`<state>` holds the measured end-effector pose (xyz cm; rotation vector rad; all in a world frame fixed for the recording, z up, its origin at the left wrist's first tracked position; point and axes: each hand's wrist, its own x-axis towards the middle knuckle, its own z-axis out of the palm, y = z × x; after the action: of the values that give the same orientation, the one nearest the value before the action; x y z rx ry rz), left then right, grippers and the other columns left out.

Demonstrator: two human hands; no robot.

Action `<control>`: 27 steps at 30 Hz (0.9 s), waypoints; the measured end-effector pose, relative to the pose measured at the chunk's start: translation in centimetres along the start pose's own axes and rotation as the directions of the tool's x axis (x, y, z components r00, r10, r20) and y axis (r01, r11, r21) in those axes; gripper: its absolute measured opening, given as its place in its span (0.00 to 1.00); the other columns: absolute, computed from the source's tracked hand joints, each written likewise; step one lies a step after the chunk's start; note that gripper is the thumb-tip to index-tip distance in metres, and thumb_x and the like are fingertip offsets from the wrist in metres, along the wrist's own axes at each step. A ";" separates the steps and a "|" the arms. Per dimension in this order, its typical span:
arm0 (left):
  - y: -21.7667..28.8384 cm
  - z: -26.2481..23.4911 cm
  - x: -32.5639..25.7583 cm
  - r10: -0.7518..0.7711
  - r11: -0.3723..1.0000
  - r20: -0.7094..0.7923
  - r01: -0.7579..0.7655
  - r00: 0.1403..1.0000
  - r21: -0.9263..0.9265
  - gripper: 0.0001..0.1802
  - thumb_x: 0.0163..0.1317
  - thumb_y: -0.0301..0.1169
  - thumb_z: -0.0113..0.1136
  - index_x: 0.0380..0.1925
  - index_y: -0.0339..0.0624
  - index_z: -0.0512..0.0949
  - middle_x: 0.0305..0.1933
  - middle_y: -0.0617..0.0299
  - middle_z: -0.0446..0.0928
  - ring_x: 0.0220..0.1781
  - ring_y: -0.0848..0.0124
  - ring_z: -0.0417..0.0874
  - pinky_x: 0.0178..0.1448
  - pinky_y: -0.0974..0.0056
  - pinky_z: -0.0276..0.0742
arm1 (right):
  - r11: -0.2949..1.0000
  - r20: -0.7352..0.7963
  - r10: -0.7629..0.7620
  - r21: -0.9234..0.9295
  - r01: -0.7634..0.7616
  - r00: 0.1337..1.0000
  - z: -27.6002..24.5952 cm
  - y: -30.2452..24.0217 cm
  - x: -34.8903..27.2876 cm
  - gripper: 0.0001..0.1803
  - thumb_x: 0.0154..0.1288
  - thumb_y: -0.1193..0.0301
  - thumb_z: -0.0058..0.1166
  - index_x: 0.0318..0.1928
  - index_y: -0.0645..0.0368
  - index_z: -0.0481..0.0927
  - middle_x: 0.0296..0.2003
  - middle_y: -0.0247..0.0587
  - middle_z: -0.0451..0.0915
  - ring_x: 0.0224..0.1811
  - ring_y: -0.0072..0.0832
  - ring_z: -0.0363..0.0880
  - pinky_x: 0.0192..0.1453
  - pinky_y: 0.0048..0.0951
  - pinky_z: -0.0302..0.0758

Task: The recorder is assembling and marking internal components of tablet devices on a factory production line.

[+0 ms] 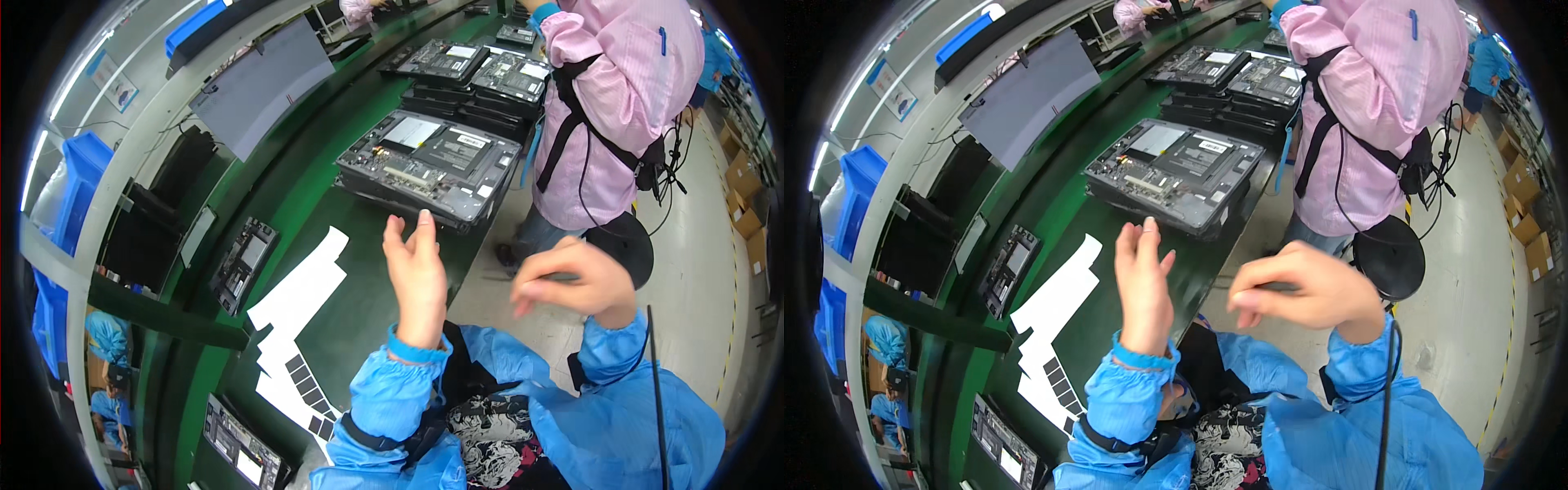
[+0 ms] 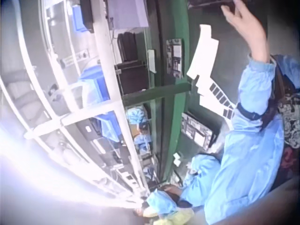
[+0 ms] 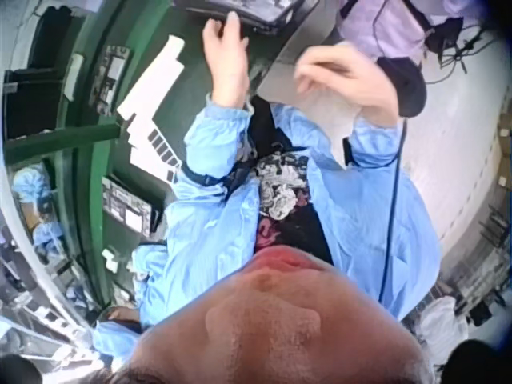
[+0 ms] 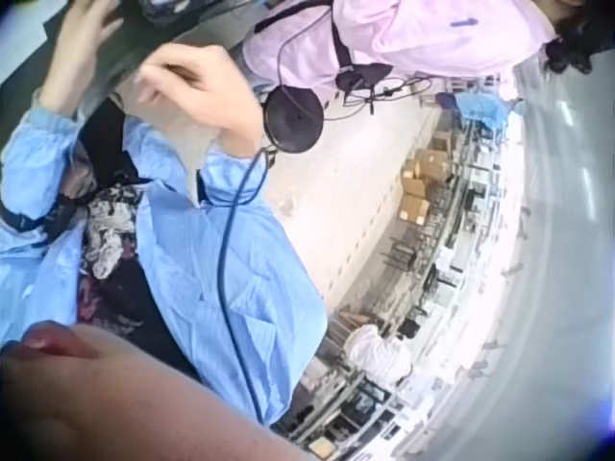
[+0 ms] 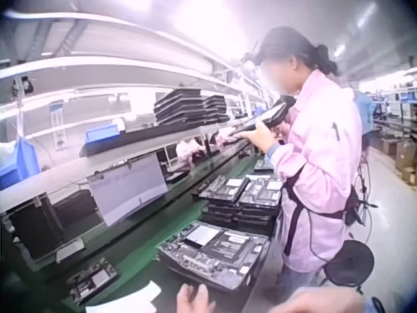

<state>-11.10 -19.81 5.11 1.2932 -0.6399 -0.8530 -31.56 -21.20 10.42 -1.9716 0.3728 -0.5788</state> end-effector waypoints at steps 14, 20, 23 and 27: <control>-6.1 6.5 2.4 0.212 0.966 -0.144 -0.230 0.967 -0.120 0.16 0.67 0.28 0.52 0.52 0.30 0.73 0.48 0.57 0.79 0.47 0.72 0.78 0.53 0.67 0.71 | 0.945 -0.594 0.131 -0.167 -0.281 0.794 -12.7 16.0 12.2 0.09 0.60 0.78 0.54 0.41 0.63 0.82 0.33 0.37 0.82 0.35 0.21 0.78 0.44 0.24 0.73; -4.8 6.7 1.2 0.249 0.949 -0.129 -0.268 0.960 -0.164 0.33 0.68 0.37 0.54 0.65 0.26 0.60 0.57 0.49 0.62 0.50 0.65 0.69 0.59 0.62 0.66 | 0.983 -0.686 0.147 0.023 -0.180 0.713 -11.3 13.6 12.1 0.09 0.54 0.78 0.58 0.36 0.60 0.86 0.28 0.36 0.81 0.29 0.22 0.76 0.35 0.24 0.72; 0.1 6.6 -1.1 0.291 0.840 -0.040 -0.276 0.956 -0.467 0.32 0.69 0.36 0.53 0.68 0.38 0.56 0.60 0.56 0.70 0.58 0.67 0.72 0.62 0.60 0.67 | 0.986 -0.753 0.163 0.098 -0.136 0.637 -10.7 10.8 11.9 0.08 0.54 0.78 0.60 0.37 0.60 0.86 0.29 0.34 0.80 0.30 0.20 0.74 0.35 0.22 0.71; 3.7 2.8 -3.5 0.425 0.729 -0.089 -0.399 0.901 -0.557 0.45 0.63 0.32 0.65 0.71 0.32 0.47 0.63 0.53 0.64 0.60 0.69 0.69 0.64 0.66 0.65 | 0.975 -0.795 0.022 0.152 0.164 0.606 -4.5 6.2 11.7 0.09 0.57 0.80 0.59 0.40 0.65 0.84 0.35 0.36 0.82 0.38 0.21 0.77 0.45 0.20 0.71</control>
<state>-14.65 -18.23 9.48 0.5546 -0.6162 -0.6274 -24.30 -33.12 9.31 -1.4147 0.7451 -1.5056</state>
